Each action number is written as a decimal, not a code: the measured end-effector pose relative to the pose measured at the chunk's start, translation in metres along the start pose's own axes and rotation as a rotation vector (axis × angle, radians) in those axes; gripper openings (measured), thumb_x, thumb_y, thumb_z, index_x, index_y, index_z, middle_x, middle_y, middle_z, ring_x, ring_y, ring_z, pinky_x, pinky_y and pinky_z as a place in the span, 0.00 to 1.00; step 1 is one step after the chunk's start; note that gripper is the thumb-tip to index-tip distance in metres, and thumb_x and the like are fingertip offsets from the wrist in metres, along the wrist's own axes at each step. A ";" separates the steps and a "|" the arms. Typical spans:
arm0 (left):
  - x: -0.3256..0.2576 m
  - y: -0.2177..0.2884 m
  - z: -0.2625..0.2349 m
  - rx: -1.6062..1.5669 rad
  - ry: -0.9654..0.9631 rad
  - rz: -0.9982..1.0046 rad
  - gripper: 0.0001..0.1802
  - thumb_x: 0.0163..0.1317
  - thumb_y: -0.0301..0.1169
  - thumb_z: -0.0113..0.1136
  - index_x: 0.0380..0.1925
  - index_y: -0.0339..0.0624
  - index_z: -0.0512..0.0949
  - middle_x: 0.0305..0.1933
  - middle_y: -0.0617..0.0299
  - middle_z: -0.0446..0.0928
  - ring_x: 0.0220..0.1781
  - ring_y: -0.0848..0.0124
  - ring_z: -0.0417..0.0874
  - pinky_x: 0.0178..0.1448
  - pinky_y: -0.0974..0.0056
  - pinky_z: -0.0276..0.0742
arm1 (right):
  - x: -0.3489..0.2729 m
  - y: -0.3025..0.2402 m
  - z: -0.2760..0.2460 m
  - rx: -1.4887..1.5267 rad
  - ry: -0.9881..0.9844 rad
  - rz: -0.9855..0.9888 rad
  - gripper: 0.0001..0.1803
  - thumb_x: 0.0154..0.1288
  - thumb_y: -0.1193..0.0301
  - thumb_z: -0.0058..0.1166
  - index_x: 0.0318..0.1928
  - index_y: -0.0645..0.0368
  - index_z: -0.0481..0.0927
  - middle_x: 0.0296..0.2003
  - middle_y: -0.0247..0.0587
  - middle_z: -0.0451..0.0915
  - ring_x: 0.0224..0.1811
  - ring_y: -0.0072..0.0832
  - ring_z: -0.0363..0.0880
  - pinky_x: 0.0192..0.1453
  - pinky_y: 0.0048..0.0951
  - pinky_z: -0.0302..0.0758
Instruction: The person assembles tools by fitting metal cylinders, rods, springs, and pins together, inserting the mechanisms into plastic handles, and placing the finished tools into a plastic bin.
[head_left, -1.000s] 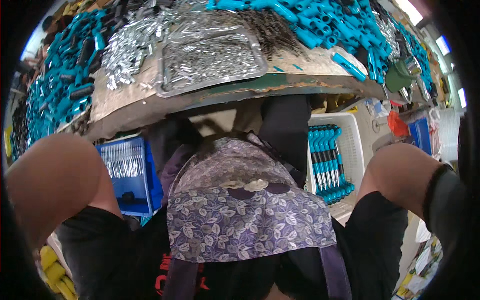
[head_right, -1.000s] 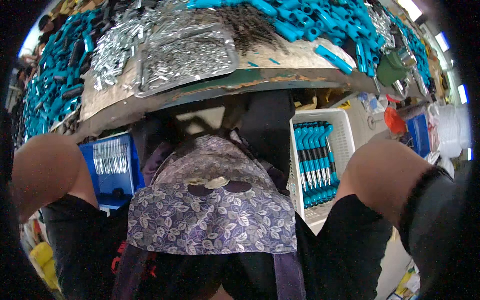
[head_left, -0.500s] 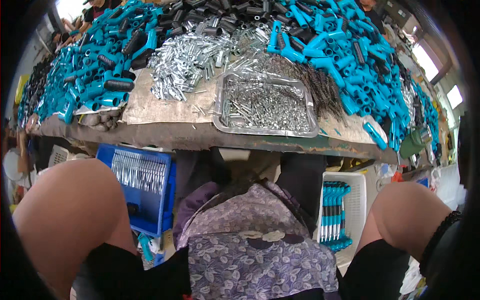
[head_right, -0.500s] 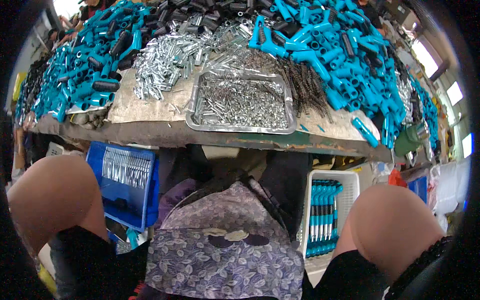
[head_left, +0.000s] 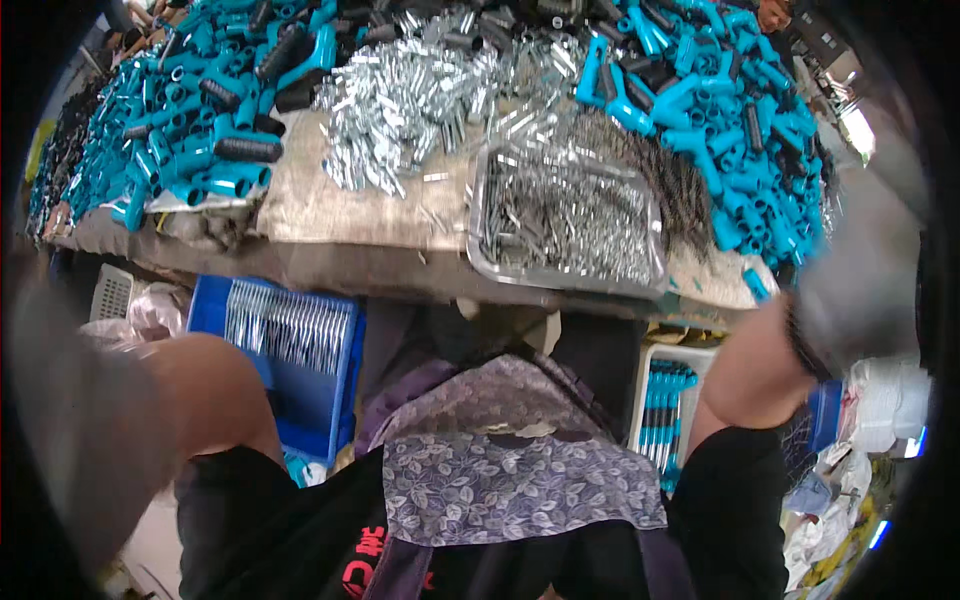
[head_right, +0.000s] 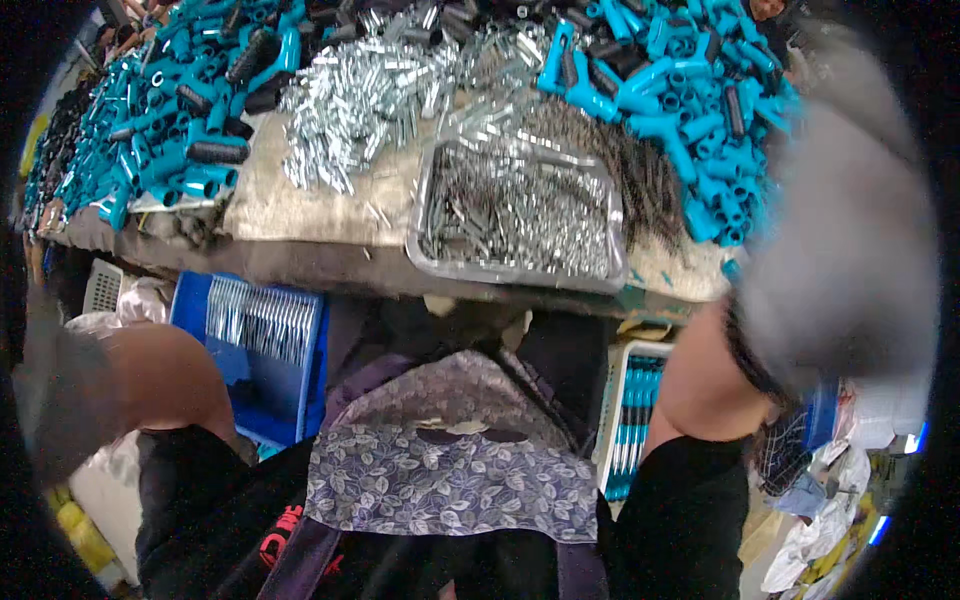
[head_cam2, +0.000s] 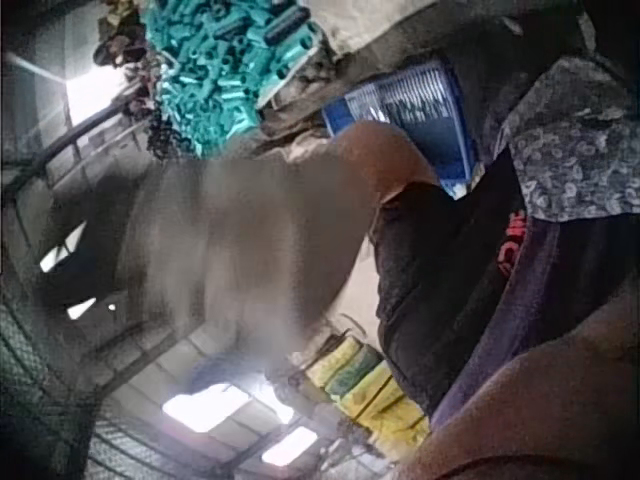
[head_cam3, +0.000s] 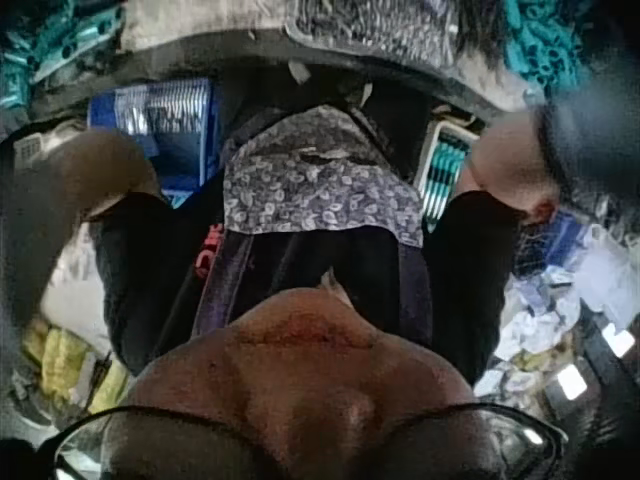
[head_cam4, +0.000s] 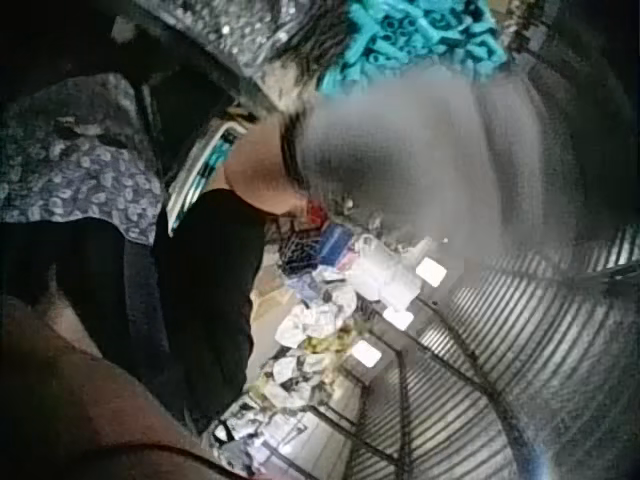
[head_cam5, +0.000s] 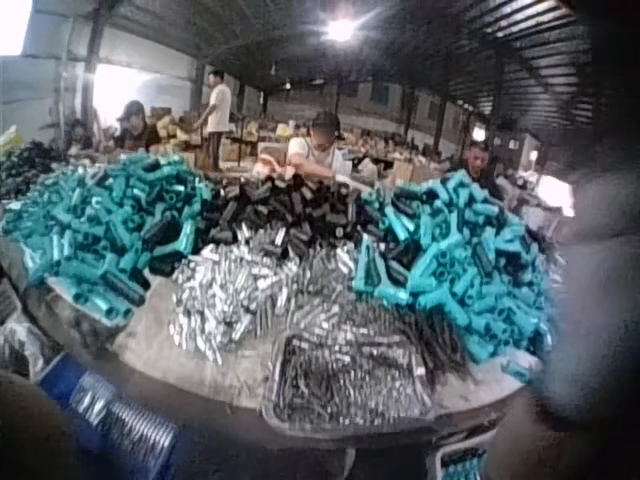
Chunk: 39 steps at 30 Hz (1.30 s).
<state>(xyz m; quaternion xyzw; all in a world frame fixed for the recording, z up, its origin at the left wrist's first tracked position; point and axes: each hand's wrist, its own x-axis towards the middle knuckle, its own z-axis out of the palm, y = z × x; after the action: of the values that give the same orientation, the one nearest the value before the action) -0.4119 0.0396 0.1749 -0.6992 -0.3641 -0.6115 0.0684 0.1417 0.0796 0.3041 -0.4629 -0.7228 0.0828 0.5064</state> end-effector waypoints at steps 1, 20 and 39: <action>0.018 0.055 0.097 -0.023 0.021 0.032 0.15 0.66 0.30 0.52 0.47 0.33 0.80 0.53 0.53 0.79 0.53 0.60 0.80 0.56 0.58 0.76 | 0.010 0.003 0.024 -0.122 -0.056 -0.380 0.18 0.75 0.67 0.46 0.57 0.64 0.78 0.48 0.41 0.84 0.47 0.31 0.83 0.50 0.29 0.78; 0.107 -0.074 0.304 0.143 -0.681 -0.340 0.17 0.65 0.33 0.57 0.48 0.32 0.81 0.46 0.44 0.82 0.52 0.53 0.83 0.58 0.57 0.76 | 0.034 0.123 0.162 -0.336 -0.591 -0.328 0.09 0.65 0.72 0.55 0.45 0.59 0.80 0.41 0.46 0.84 0.45 0.41 0.84 0.47 0.38 0.79; 0.146 -0.046 0.397 0.056 -0.649 -0.232 0.21 0.69 0.30 0.56 0.63 0.46 0.72 0.50 0.45 0.80 0.51 0.53 0.83 0.59 0.56 0.77 | -0.146 0.076 0.046 0.555 0.328 0.259 0.22 0.73 0.58 0.54 0.53 0.66 0.72 0.47 0.47 0.75 0.47 0.36 0.79 0.52 0.42 0.78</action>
<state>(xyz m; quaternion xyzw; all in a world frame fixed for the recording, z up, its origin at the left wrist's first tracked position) -0.1220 0.3501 0.1949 -0.8090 -0.4607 -0.3507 -0.1019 0.1576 0.0281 0.1422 -0.4024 -0.5170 0.2644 0.7077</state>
